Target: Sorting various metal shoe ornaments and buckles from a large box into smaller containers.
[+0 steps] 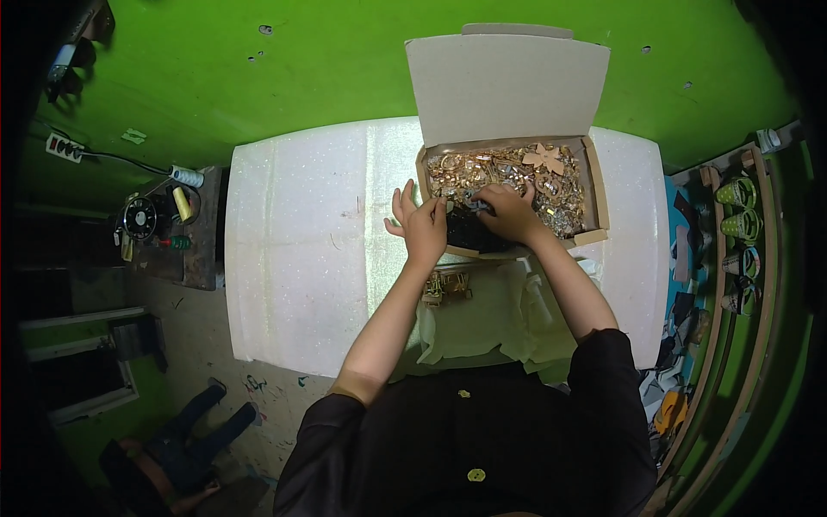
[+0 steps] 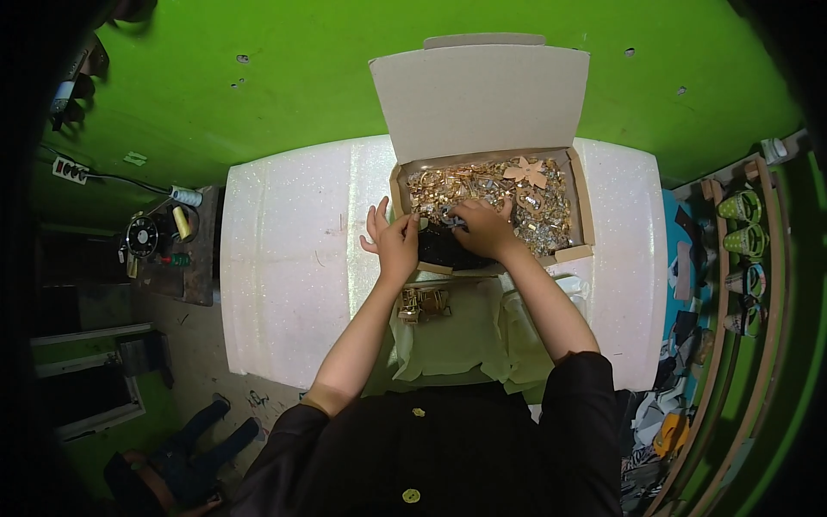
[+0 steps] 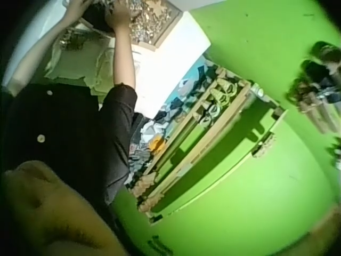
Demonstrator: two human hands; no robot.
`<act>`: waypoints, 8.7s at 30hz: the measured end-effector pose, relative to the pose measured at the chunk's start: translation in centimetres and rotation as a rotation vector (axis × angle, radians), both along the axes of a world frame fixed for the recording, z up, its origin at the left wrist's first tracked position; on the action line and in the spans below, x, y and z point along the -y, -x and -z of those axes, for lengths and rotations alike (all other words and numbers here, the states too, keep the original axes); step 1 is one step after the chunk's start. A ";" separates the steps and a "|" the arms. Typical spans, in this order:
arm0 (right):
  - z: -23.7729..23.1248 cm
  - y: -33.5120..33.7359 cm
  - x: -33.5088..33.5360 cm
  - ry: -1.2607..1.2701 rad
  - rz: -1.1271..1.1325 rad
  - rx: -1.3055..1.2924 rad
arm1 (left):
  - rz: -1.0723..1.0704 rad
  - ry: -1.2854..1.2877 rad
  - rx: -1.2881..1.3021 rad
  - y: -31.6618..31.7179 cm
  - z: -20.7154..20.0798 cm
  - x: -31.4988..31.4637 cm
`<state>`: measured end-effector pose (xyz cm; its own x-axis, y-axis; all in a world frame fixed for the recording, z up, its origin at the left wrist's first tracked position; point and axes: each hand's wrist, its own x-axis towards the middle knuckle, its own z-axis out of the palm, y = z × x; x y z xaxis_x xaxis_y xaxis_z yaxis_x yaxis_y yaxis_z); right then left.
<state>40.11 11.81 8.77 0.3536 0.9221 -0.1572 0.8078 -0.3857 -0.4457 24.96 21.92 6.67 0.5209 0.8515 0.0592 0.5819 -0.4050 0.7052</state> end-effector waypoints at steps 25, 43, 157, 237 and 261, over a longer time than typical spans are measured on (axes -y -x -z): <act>1.7 -1.5 -4.2 0.132 0.168 0.057 | -0.020 0.003 0.002 -0.3 -0.6 0.2; -1.8 -5.3 1.2 -0.086 0.186 -0.135 | -0.013 -0.018 0.047 -2.5 -1.0 -0.8; -0.5 -4.1 3.4 0.042 0.421 0.189 | 0.166 -0.182 0.062 -3.0 -2.2 0.2; 3.8 17.1 7.2 -0.416 0.490 -0.175 | 0.043 0.307 0.017 10.5 0.2 5.5; 3.7 16.9 7.0 -0.293 0.469 0.005 | 0.334 -0.173 -0.223 12.8 -0.4 5.0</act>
<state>23.17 4.85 5.10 0.7370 0.6705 0.0851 0.5818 -0.5652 -0.5849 12.14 16.90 7.09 0.7825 0.6212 0.0412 0.5289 -0.6981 0.4826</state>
